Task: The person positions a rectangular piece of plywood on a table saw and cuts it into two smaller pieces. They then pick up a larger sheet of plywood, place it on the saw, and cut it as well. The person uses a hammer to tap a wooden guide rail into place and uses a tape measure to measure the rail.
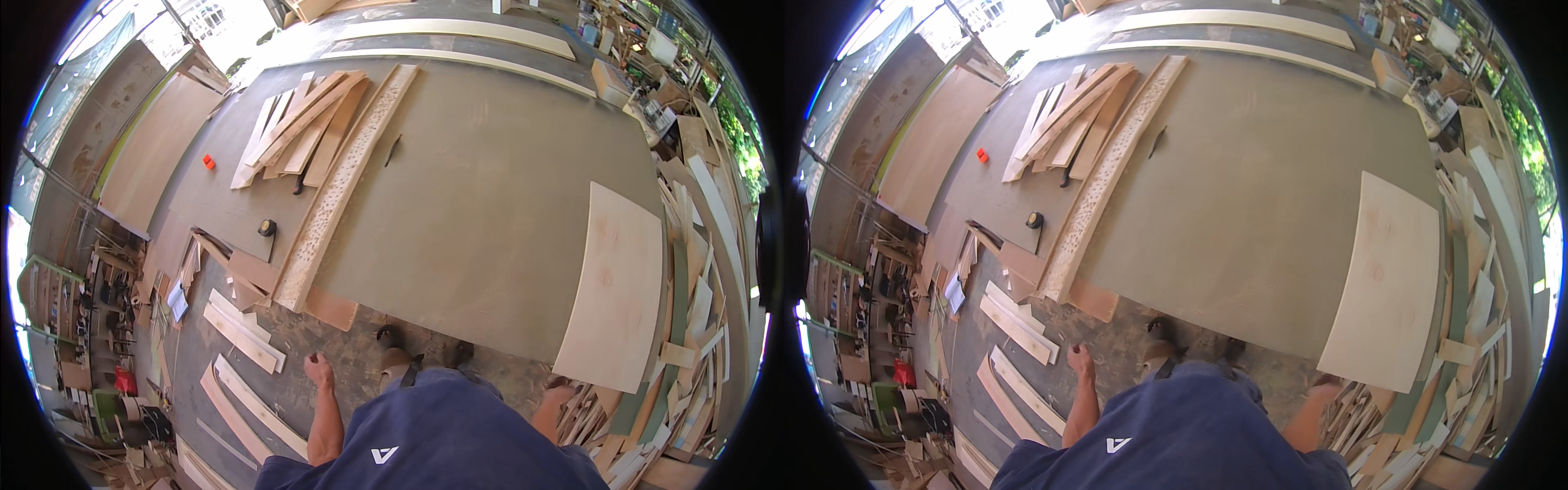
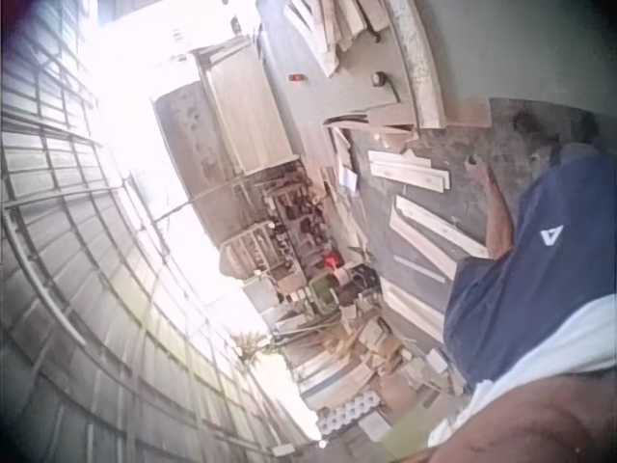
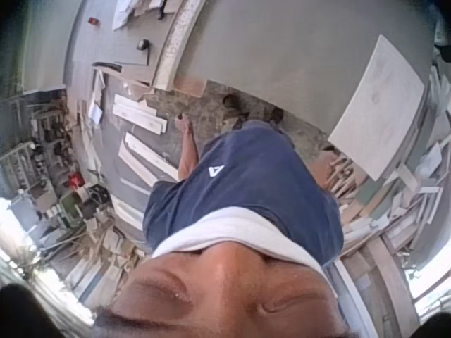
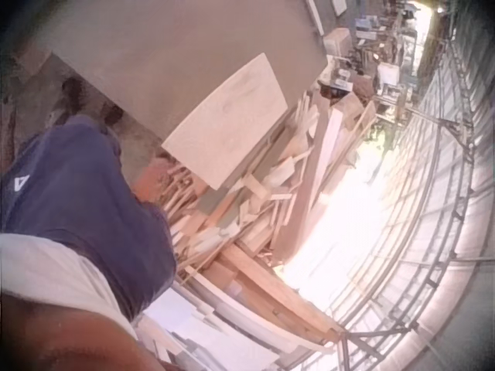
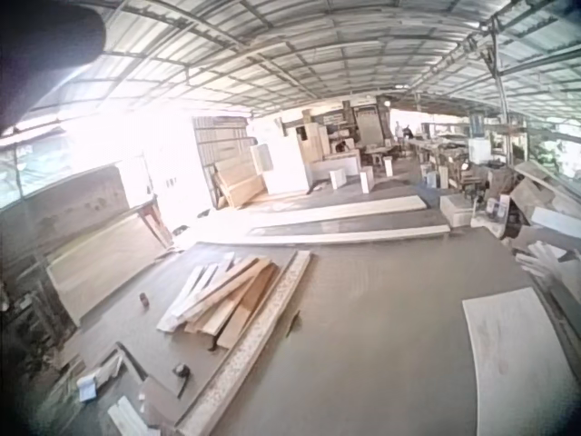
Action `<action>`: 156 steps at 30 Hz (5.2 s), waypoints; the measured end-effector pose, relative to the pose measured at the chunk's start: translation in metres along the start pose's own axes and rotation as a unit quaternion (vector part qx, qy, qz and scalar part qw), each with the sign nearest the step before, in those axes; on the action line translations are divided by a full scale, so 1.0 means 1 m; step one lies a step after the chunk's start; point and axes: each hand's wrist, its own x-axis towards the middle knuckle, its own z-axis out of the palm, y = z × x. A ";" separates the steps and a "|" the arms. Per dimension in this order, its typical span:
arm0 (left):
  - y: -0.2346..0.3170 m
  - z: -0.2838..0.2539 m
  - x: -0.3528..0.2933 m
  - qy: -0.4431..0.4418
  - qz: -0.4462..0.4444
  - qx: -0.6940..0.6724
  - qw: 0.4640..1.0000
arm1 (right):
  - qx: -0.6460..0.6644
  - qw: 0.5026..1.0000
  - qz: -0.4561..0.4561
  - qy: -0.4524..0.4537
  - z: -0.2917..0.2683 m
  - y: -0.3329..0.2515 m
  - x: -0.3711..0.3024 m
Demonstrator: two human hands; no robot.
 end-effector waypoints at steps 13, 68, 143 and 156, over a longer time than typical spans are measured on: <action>0.195 -0.047 0.169 -0.119 0.293 0.231 0.920 | -0.571 0.479 0.004 -0.667 0.272 0.174 -0.428; 0.267 -0.020 0.380 -0.122 0.348 0.134 0.920 | -0.508 0.575 -0.417 -0.487 0.428 0.154 -0.787; 0.262 0.021 0.229 -0.546 0.282 -0.132 0.778 | -0.032 0.934 0.084 -0.345 0.502 0.256 -0.634; 0.227 -0.030 0.254 -0.570 0.283 -0.116 0.763 | -0.077 0.921 0.156 -0.349 0.511 0.268 -0.677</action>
